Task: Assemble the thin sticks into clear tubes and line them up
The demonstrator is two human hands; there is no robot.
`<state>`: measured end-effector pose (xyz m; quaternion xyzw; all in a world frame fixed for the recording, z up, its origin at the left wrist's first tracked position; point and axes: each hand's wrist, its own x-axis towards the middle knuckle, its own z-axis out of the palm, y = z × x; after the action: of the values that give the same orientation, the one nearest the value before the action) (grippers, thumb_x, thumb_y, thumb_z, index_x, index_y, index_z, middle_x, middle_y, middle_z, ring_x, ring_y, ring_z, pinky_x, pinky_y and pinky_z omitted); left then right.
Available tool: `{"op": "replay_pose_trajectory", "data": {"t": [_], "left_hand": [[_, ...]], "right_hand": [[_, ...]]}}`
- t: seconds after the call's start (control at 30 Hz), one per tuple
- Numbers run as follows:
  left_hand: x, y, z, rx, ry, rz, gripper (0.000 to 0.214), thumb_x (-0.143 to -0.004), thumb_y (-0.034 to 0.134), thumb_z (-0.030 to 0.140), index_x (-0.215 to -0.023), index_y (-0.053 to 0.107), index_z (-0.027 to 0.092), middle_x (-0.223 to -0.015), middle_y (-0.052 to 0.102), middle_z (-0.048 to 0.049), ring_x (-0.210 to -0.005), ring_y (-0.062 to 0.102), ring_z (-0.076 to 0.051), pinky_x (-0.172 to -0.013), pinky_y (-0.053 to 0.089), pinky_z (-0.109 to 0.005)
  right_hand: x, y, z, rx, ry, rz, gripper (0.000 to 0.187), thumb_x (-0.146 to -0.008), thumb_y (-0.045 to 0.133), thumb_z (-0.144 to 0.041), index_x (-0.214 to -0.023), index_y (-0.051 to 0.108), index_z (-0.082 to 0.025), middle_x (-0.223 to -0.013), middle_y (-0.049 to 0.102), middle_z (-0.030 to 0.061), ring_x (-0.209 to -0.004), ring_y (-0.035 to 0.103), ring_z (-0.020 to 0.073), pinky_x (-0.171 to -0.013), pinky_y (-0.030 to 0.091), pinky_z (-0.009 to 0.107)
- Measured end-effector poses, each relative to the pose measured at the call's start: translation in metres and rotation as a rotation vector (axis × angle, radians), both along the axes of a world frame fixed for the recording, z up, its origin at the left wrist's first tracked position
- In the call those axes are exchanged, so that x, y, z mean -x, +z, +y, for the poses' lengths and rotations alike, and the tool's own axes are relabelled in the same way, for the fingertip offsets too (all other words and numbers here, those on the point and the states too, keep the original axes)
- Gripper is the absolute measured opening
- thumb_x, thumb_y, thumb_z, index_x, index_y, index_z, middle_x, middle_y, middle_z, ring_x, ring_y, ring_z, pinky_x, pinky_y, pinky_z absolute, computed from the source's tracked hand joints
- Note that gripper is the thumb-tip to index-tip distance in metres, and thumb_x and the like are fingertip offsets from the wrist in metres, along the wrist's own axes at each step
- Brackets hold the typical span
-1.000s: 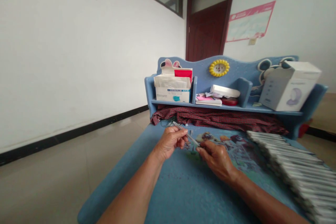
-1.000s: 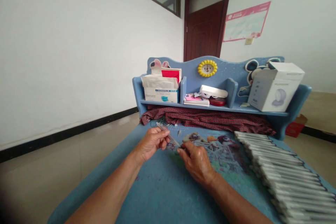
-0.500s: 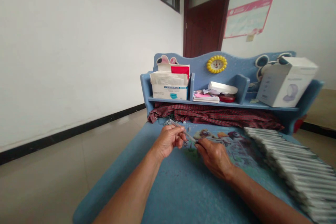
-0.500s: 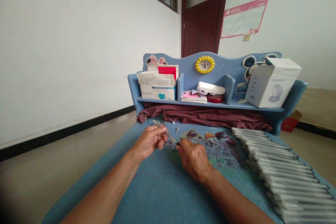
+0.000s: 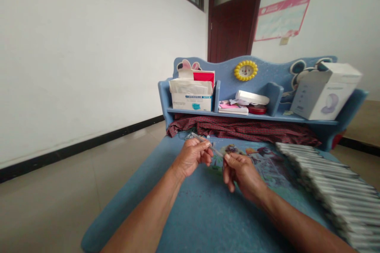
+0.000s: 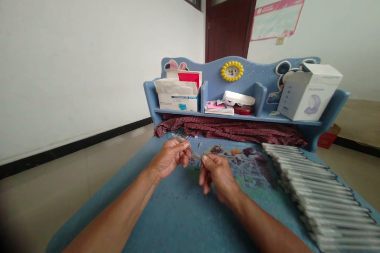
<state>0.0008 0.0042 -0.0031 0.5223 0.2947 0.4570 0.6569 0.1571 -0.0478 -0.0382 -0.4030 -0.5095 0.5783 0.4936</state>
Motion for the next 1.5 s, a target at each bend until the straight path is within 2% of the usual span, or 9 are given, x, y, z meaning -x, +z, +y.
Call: {"op": "replay_pose_trajectory", "data": {"t": [0.13, 0.27, 0.47, 0.6, 0.7, 0.87, 1.1, 1.27, 1.5], "left_hand": [[0.001, -0.001, 0.000, -0.023, -0.022, 0.012, 0.020, -0.069, 0.063, 0.028, -0.074, 0.052, 0.013, -0.055, 0.062, -0.0018, -0.037, 0.055, -0.012, -0.038, 0.044, -0.023], [-0.001, -0.003, 0.001, -0.040, 0.005, 0.001, 0.019, -0.070, 0.062, 0.027, -0.074, 0.051, 0.012, -0.055, 0.062, -0.0017, -0.037, 0.054, -0.011, -0.039, 0.045, -0.023], [-0.005, -0.003, 0.000, -0.026, 0.084, 0.004, 0.017, -0.071, 0.061, 0.026, -0.071, 0.050, 0.013, -0.055, 0.061, -0.0011, -0.036, 0.052, -0.010, -0.038, 0.045, -0.023], [-0.005, -0.002, -0.003, -0.043, 0.087, 0.004, 0.017, -0.071, 0.060, 0.026, -0.073, 0.049, 0.013, -0.055, 0.061, -0.0012, -0.036, 0.053, -0.011, -0.037, 0.045, -0.023], [-0.003, -0.002, -0.004, -0.038, 0.047, -0.009, 0.019, -0.072, 0.060, 0.028, -0.073, 0.049, 0.013, -0.055, 0.061, -0.0017, -0.035, 0.053, -0.011, -0.036, 0.044, -0.023], [-0.001, 0.000, -0.006, -0.040, -0.011, -0.032, 0.018, -0.073, 0.059, 0.027, -0.075, 0.050, 0.012, -0.056, 0.063, -0.0034, -0.038, 0.056, -0.012, -0.038, 0.045, -0.023], [0.000, 0.003, -0.009, -0.032, -0.044, -0.045, 0.018, -0.071, 0.061, 0.027, -0.074, 0.051, 0.012, -0.056, 0.063, -0.0031, -0.038, 0.056, -0.013, -0.039, 0.046, -0.024], [-0.001, 0.001, -0.008, -0.055, -0.007, -0.037, 0.019, -0.071, 0.061, 0.028, -0.075, 0.051, 0.013, -0.056, 0.063, -0.0029, -0.038, 0.056, -0.013, -0.039, 0.046, -0.024], [-0.001, -0.004, -0.007, -0.086, 0.040, -0.020, 0.018, -0.073, 0.059, 0.029, -0.077, 0.051, 0.013, -0.060, 0.063, -0.0027, -0.040, 0.057, -0.012, -0.040, 0.046, -0.024]], "right_hand": [[0.000, 0.000, 0.002, 0.086, 0.110, 0.217, 0.031, -0.077, 0.049, -0.046, -0.065, 0.043, -0.018, -0.033, 0.047, -0.0041, -0.022, 0.036, 0.0086, -0.029, 0.027, 0.019], [-0.001, -0.002, 0.005, 0.084, 0.073, 0.126, 0.035, -0.078, 0.045, -0.050, -0.067, 0.043, -0.018, -0.034, 0.046, -0.0042, -0.022, 0.036, 0.0089, -0.028, 0.026, 0.019], [-0.010, -0.006, 0.008, -0.335, -0.135, -0.428, 0.037, -0.083, 0.040, -0.050, -0.068, 0.048, -0.017, -0.053, 0.054, -0.0014, -0.039, 0.049, 0.0088, -0.039, 0.036, 0.019], [-0.016, -0.005, 0.007, -0.527, -0.189, -0.612, 0.036, -0.086, 0.037, -0.043, -0.064, 0.050, -0.018, -0.051, 0.049, -0.0019, -0.044, 0.049, 0.0093, -0.046, 0.038, 0.021], [-0.015, -0.005, 0.005, -0.400, -0.094, -0.492, 0.039, -0.086, 0.037, -0.046, -0.062, 0.050, -0.017, -0.050, 0.053, -0.0004, -0.041, 0.051, 0.0101, -0.043, 0.038, 0.021], [-0.004, -0.006, 0.002, -0.070, 0.042, -0.023, 0.036, -0.082, 0.043, -0.049, -0.066, 0.047, -0.017, -0.041, 0.056, -0.0002, -0.025, 0.042, 0.0102, -0.029, 0.030, 0.019], [0.003, -0.002, -0.001, 0.123, 0.208, 0.401, 0.034, -0.081, 0.048, -0.042, -0.059, 0.048, -0.016, -0.028, 0.046, -0.0020, -0.019, 0.036, 0.0093, -0.025, 0.024, 0.017], [0.001, -0.004, 0.002, 0.128, 0.208, 0.392, 0.035, -0.082, 0.047, -0.044, -0.060, 0.048, -0.016, -0.029, 0.047, -0.0017, -0.020, 0.037, 0.0087, -0.027, 0.024, 0.017], [-0.005, -0.005, 0.005, 0.039, 0.032, 0.124, 0.035, -0.079, 0.049, -0.049, -0.071, 0.048, -0.016, -0.043, 0.056, -0.0006, -0.028, 0.044, 0.0084, -0.031, 0.031, 0.017]]}}
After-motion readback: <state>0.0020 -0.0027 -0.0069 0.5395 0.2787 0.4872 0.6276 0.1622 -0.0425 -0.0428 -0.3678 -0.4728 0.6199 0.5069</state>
